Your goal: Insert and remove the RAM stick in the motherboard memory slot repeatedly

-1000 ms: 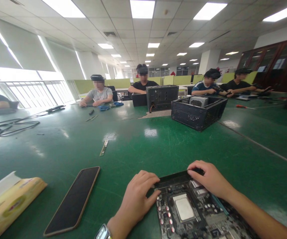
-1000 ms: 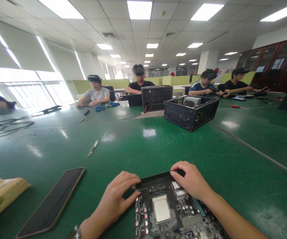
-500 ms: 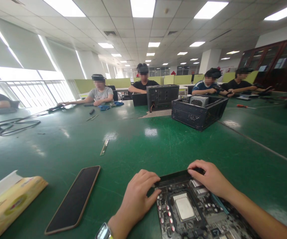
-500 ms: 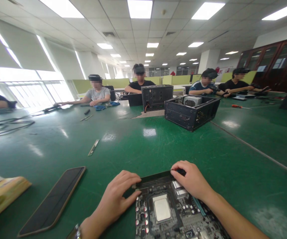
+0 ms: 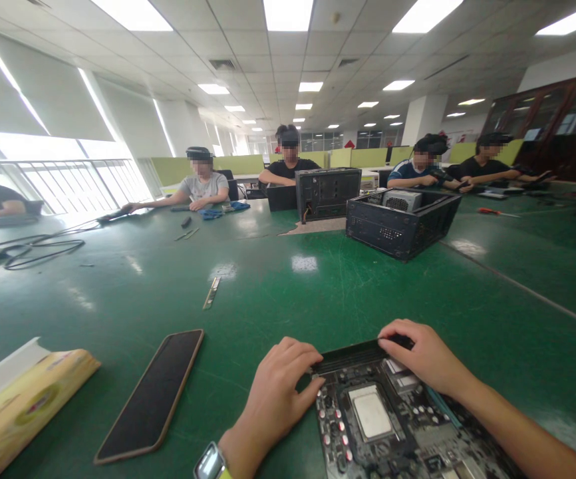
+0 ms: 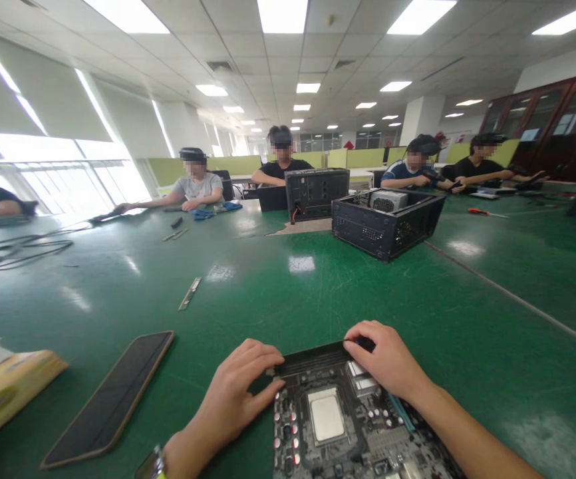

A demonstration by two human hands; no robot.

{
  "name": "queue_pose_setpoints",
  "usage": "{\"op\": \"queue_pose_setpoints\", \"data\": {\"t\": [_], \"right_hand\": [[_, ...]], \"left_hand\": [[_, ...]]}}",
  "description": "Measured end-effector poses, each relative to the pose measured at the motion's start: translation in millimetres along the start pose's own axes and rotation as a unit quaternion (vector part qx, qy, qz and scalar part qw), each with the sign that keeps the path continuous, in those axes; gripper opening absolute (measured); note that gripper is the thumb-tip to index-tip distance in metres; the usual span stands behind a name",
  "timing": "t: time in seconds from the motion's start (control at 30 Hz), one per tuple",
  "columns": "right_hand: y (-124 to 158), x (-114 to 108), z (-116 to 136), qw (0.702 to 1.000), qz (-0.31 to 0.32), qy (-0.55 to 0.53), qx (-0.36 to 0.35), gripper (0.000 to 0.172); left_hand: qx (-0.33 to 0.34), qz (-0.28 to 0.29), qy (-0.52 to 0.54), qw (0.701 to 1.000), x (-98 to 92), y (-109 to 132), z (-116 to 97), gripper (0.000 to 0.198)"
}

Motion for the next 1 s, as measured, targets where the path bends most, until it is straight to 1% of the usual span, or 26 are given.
{"op": "queue_pose_setpoints", "data": {"t": [0.57,1.0], "right_hand": [[-0.3,0.0,-2.7,1.0,-0.002,-0.001,0.003,0.017],[-0.3,-0.4,0.7,1.0,-0.005,-0.007,0.001,0.02]], "left_hand": [[0.003,-0.004,0.0,1.0,-2.5,-0.3,-1.4,0.021],[0.001,-0.005,-0.003,1.0,-3.7,1.2,-2.6,0.022]]}}
Point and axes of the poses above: each hand's wrist, its own y-axis away from the middle knuckle, its own x-axis out of the palm, z = x × y, the point moved 4 cm from there along -y, towards the middle knuckle, and after that the axes turned 4 degrees about z, right-handed, at the moved point
